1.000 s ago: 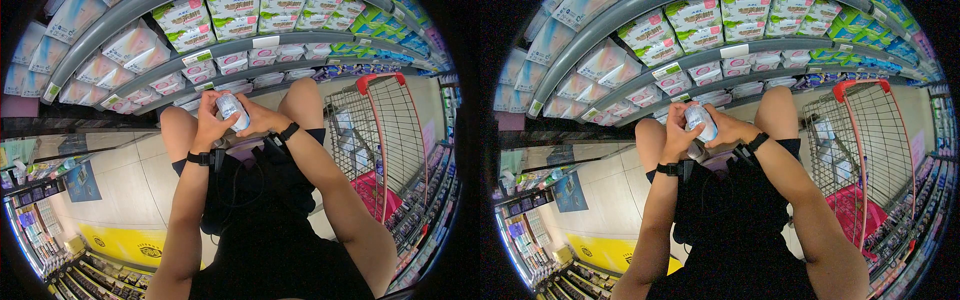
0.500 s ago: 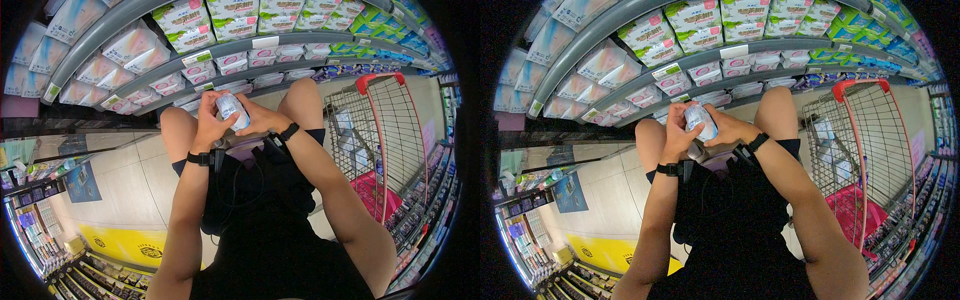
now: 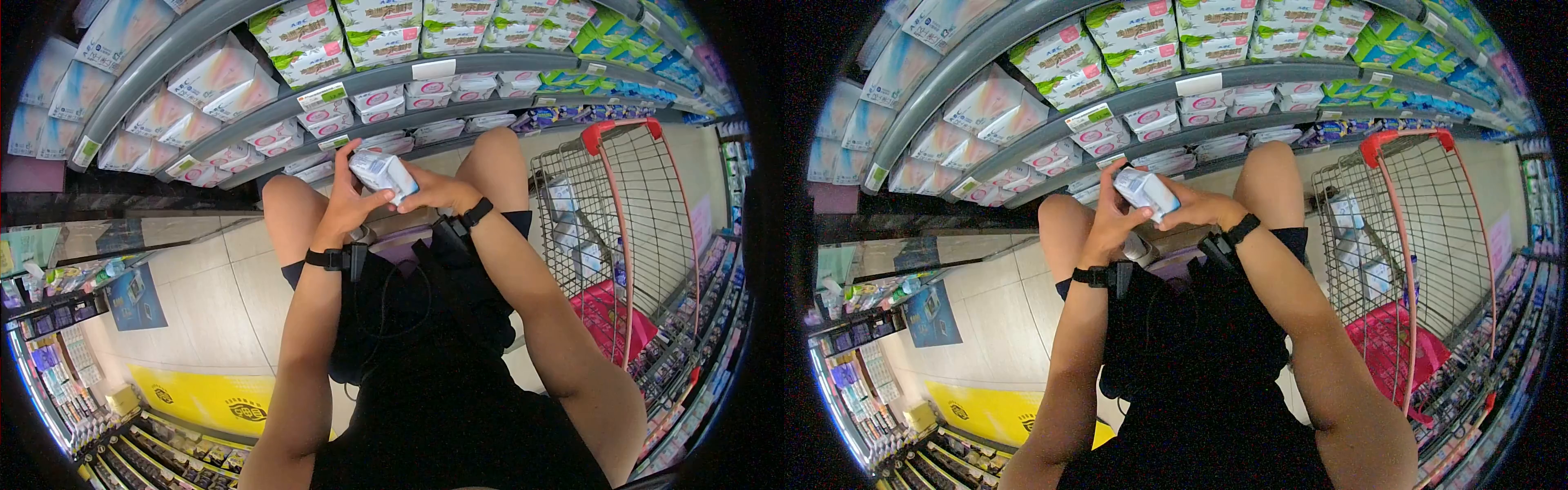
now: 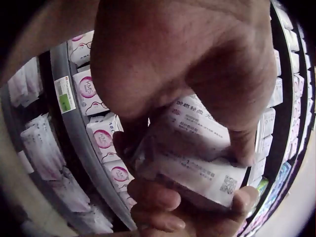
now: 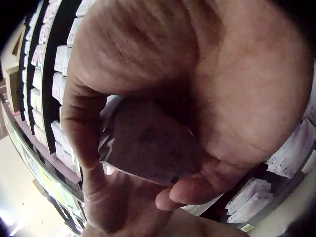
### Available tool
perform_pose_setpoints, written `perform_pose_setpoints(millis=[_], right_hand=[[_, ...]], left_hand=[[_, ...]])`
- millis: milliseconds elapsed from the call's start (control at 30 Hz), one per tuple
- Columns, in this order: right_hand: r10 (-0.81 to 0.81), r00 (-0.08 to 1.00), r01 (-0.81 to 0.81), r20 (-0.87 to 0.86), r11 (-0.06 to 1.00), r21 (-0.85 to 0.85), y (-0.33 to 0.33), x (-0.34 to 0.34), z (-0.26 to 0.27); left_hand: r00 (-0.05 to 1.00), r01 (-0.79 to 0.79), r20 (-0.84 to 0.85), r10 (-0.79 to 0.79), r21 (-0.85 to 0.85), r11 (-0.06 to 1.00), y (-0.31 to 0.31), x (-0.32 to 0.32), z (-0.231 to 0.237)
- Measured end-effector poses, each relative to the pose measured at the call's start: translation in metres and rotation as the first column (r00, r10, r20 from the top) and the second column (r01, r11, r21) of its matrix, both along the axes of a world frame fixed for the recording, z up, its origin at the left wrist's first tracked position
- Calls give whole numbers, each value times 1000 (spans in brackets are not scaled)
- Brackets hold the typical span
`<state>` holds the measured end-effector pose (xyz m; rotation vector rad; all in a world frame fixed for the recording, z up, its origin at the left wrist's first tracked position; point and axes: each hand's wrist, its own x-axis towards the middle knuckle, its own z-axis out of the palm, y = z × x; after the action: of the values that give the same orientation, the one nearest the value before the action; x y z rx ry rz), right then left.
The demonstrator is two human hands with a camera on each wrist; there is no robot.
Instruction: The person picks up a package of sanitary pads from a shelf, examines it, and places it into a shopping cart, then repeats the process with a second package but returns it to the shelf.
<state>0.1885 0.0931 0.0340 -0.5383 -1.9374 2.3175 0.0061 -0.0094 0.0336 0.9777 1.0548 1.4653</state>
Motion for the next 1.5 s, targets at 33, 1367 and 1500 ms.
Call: perform_pose_setpoints(millis=[33,1367,1500], right_hand=[[13,1000,-11,16,989,-149,0,1,6],[-271,911,347,-311,911,222,10,-12,-16],[-296,877,411,-379,870,271,11,-14,-22]], left_hand=[[1000,1,22,0,-14,1000,0,2,2],[924,-112,-368,104,0,994,4,7,-12],[945,-93,-319,67,-69,993,3,8,-8]])
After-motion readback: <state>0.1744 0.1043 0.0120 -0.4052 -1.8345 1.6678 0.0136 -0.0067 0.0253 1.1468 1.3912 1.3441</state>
